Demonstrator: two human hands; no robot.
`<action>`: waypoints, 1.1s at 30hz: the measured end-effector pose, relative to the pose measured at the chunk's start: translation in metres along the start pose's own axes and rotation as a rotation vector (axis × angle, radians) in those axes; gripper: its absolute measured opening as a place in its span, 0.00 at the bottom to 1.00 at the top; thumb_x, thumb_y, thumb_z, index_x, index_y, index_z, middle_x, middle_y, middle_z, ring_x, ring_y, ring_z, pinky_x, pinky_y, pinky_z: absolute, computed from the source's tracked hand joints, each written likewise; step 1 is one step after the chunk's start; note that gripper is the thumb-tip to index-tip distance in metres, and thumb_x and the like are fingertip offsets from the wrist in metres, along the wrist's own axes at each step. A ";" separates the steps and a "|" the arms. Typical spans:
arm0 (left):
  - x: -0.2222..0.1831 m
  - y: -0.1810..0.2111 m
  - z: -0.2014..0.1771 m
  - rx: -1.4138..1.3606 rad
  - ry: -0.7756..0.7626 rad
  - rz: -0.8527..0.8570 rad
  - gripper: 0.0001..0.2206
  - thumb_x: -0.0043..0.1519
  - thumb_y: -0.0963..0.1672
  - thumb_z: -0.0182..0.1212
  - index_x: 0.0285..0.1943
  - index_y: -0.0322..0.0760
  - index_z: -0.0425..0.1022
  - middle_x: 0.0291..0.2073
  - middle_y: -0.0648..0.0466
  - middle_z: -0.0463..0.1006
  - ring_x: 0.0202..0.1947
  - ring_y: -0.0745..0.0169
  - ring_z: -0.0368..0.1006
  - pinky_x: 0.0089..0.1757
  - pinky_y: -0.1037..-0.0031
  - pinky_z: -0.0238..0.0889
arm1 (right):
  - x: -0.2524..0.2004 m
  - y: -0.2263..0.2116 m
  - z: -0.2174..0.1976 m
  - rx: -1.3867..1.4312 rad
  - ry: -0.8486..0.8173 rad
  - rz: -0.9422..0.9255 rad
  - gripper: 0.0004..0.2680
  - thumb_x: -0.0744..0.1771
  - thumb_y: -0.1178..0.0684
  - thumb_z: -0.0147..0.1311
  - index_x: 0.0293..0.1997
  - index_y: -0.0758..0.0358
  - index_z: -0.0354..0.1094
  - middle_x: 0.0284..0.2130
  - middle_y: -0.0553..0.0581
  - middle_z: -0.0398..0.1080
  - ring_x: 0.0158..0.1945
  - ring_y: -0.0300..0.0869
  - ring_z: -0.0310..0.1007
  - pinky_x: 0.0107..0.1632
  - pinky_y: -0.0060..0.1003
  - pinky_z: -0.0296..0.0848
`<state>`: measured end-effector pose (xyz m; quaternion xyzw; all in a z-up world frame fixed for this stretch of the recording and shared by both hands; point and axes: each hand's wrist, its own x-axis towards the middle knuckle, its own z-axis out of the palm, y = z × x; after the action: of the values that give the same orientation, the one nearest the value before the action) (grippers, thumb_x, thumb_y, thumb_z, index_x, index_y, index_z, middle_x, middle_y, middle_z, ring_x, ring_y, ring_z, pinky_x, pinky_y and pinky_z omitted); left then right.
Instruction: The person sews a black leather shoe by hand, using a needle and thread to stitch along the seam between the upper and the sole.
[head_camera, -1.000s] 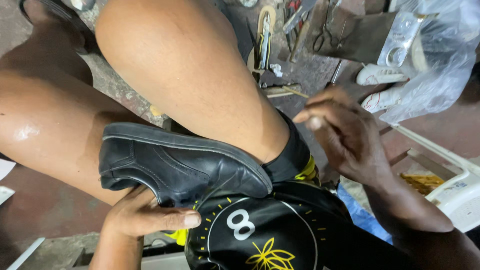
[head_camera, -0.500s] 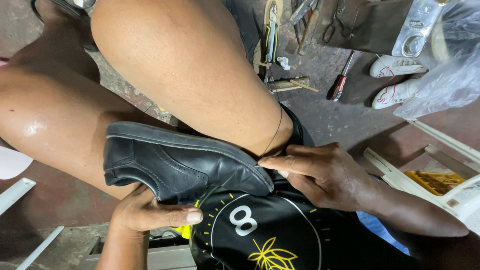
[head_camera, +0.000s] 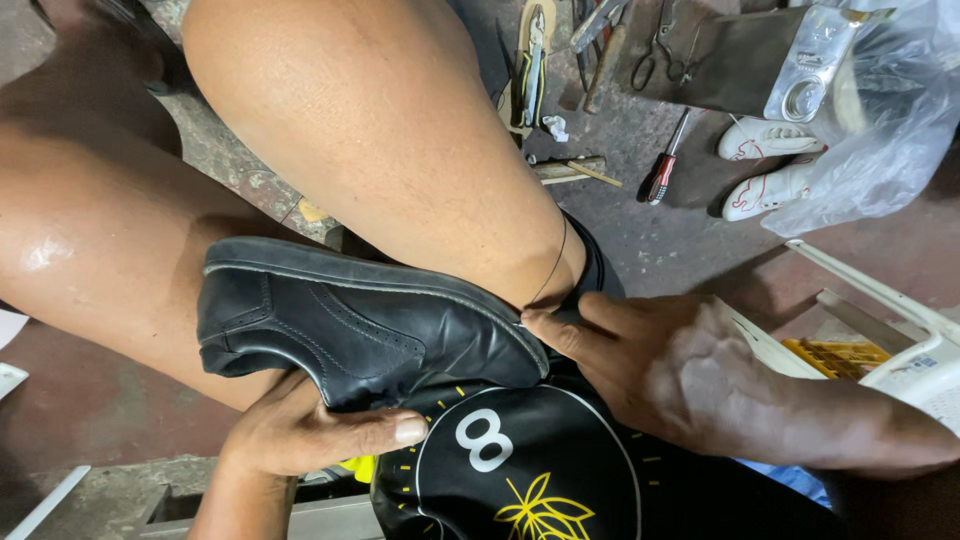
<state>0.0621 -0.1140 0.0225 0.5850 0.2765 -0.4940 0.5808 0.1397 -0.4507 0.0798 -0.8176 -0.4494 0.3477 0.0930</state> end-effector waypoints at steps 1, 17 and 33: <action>0.000 -0.001 0.000 0.019 -0.010 -0.006 0.36 0.37 0.45 0.81 0.58 0.29 0.78 0.52 0.46 0.82 0.51 0.58 0.80 0.43 0.66 0.76 | -0.001 -0.004 -0.003 0.010 -0.194 0.083 0.26 0.66 0.42 0.50 0.75 0.50 0.55 0.50 0.52 0.70 0.40 0.43 0.77 0.32 0.40 0.73; 0.000 0.002 0.002 -0.014 -0.205 0.115 0.25 0.47 0.42 0.78 0.56 0.29 0.79 0.48 0.48 0.85 0.45 0.62 0.79 0.43 0.69 0.80 | 0.048 0.053 -0.012 0.570 0.275 -0.295 0.16 0.59 0.60 0.60 0.51 0.54 0.71 0.40 0.51 0.77 0.28 0.38 0.78 0.30 0.32 0.78; -0.013 0.004 0.002 0.112 -0.149 0.371 0.26 0.48 0.46 0.80 0.55 0.34 0.80 0.48 0.47 0.85 0.49 0.58 0.81 0.42 0.69 0.78 | 0.061 0.022 -0.030 0.305 0.053 -0.264 0.07 0.59 0.56 0.60 0.35 0.61 0.66 0.23 0.52 0.66 0.20 0.43 0.71 0.21 0.41 0.72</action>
<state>0.0608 -0.1130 0.0359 0.6191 0.0921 -0.4352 0.6472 0.1955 -0.4097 0.0625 -0.7370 -0.4920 0.3751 0.2724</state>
